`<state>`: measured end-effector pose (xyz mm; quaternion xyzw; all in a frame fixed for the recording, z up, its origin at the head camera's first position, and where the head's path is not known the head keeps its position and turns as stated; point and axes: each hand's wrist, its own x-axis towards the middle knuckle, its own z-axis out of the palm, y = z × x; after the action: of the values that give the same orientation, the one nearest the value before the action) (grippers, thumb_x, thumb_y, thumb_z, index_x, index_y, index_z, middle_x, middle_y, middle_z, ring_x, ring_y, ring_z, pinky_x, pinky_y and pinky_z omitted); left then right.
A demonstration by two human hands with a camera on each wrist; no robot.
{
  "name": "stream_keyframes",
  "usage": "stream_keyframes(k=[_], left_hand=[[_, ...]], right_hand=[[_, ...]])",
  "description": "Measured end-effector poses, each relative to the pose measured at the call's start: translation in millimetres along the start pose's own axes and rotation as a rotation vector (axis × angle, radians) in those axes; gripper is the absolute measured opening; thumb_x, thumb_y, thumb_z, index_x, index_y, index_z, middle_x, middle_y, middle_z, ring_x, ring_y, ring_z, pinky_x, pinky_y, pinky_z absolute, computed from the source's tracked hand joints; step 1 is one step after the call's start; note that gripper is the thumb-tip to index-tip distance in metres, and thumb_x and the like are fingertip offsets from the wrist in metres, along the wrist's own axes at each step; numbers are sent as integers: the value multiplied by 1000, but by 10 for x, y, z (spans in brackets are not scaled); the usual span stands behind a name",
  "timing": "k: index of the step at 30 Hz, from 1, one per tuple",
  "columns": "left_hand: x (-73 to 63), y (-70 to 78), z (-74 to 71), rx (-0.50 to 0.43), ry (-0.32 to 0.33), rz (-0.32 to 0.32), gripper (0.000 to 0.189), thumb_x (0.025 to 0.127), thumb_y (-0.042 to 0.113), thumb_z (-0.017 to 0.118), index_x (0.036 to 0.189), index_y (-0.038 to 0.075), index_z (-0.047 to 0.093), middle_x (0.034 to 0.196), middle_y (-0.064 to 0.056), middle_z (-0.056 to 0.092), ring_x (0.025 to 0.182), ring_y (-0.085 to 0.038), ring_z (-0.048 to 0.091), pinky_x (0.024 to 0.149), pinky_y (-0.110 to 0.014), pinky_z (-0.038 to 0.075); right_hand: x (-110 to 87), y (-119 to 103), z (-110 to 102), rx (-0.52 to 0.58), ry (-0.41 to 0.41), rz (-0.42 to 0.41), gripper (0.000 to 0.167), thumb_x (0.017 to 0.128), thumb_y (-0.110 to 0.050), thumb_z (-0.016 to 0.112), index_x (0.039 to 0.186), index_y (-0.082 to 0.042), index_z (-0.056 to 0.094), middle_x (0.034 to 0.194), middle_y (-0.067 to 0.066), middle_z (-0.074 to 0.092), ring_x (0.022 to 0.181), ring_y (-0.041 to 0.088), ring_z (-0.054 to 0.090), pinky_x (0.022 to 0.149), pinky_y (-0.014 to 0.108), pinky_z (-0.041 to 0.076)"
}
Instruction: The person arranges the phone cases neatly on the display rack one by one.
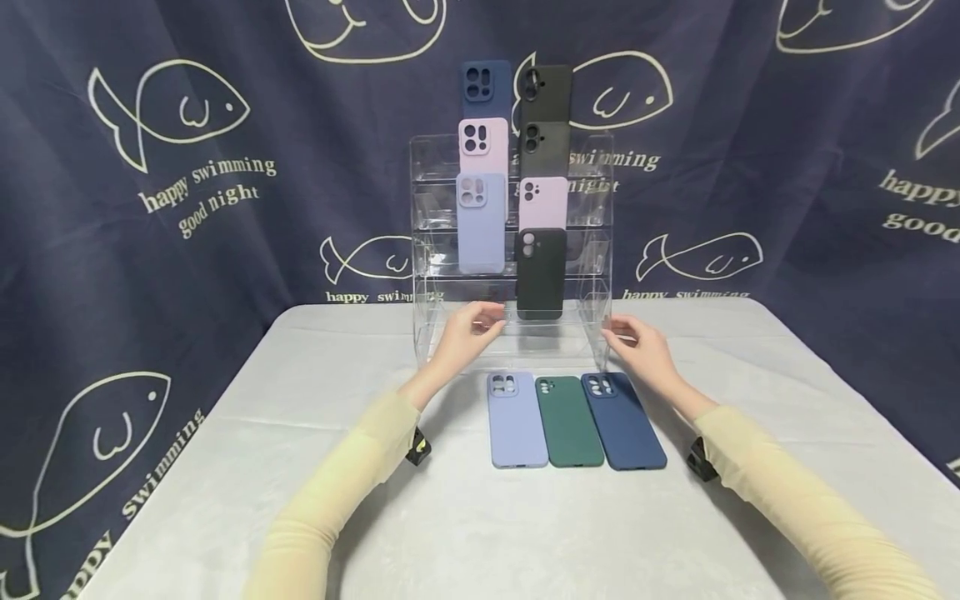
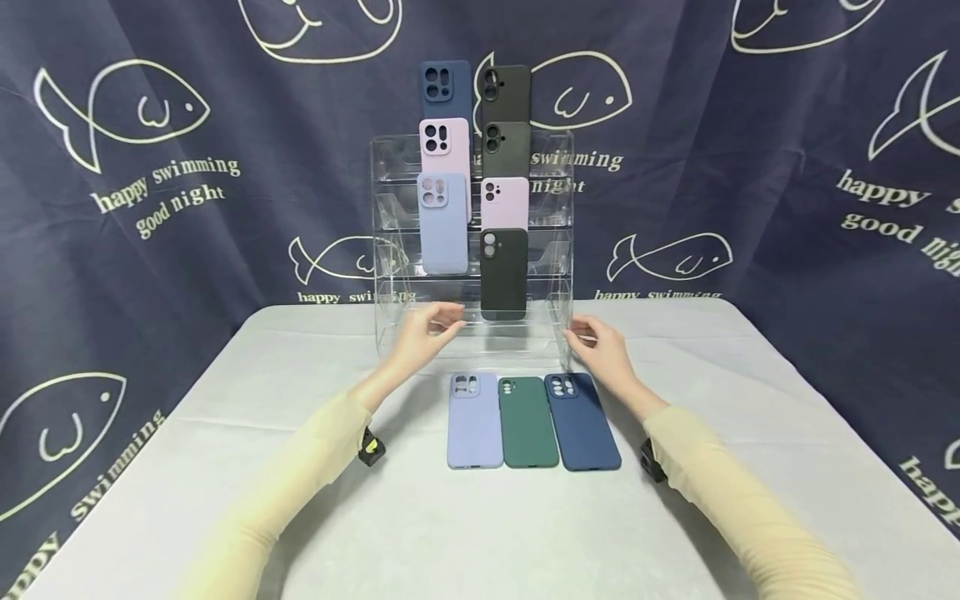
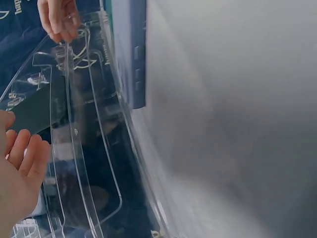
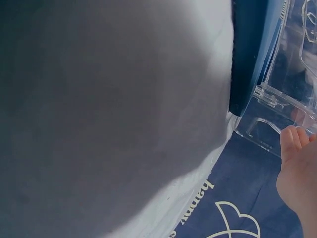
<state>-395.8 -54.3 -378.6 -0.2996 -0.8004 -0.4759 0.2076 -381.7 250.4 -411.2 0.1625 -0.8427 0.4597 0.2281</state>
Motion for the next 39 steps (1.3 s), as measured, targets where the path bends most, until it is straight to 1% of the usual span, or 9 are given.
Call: stream_keyframes(k=[4,7,11,17,20,24,30,36,39], left_hand=[[-80,3,-16,7,-49,-30,26,84,8,68,109,1,64,102,-13,69,83,-22,68,73,-18,56],[-125,-2,-23,34,-92,-46,26,86,12,67,109,1,64,102,-13,69,83,-21,67,72,-17,56],[-175,-24,-25,59,-145,-57,24,87,13,66,107,1,65,102,-13,69,82,-21,67,72,-17,56],[-246,-68,-25,53,-216,-70,26,87,10,65,108,-4,63,100,-14,69,83,-23,67,73,-17,56],[-251,-88,-19,71,-262,-79,27,87,11,64,110,-3,63,100,-14,70,84,-22,67,74,-19,56],[-264,-113,-12,124,-363,-112,28,89,15,63,111,-2,63,103,-12,69,91,-21,66,79,-20,55],[-331,-129,-13,160,-474,-152,33,90,17,63,116,-3,60,112,-15,67,103,-26,64,88,-28,55],[-395,-141,-26,200,-536,-188,40,90,21,63,122,-2,56,112,-15,67,104,-27,64,96,-33,51],[-411,-146,-37,218,-543,-179,35,89,21,64,116,-2,59,107,-14,69,98,-25,65,91,-31,53]], right_hand=[[-27,-177,-64,4,15,-6,30,89,-5,62,113,12,58,108,31,63,85,-17,51,78,-1,45],[-27,-193,-95,-11,24,-3,30,88,-4,62,113,12,58,108,30,63,86,-14,52,77,-1,44],[2,8,-79,-32,27,-2,32,90,-13,63,114,6,60,108,25,65,88,-12,55,77,-2,44],[-2,19,-75,-25,22,-1,34,90,-18,62,115,6,60,108,25,65,89,-6,58,79,-1,44],[0,17,-71,-21,21,5,34,91,-18,62,115,6,60,109,25,65,88,-10,56,78,-1,44],[11,26,-60,-22,19,10,34,91,-16,61,115,7,59,109,26,64,84,-19,50,78,-2,43],[25,34,-27,-30,14,5,34,90,-14,62,115,8,58,109,26,64,84,-21,49,77,-2,43],[27,24,-2,-22,3,3,35,91,-16,62,116,7,58,110,25,65,85,-20,49,78,-2,44],[27,17,6,-14,4,-2,34,90,-14,62,116,7,59,110,25,65,86,-18,50,78,-1,44]])
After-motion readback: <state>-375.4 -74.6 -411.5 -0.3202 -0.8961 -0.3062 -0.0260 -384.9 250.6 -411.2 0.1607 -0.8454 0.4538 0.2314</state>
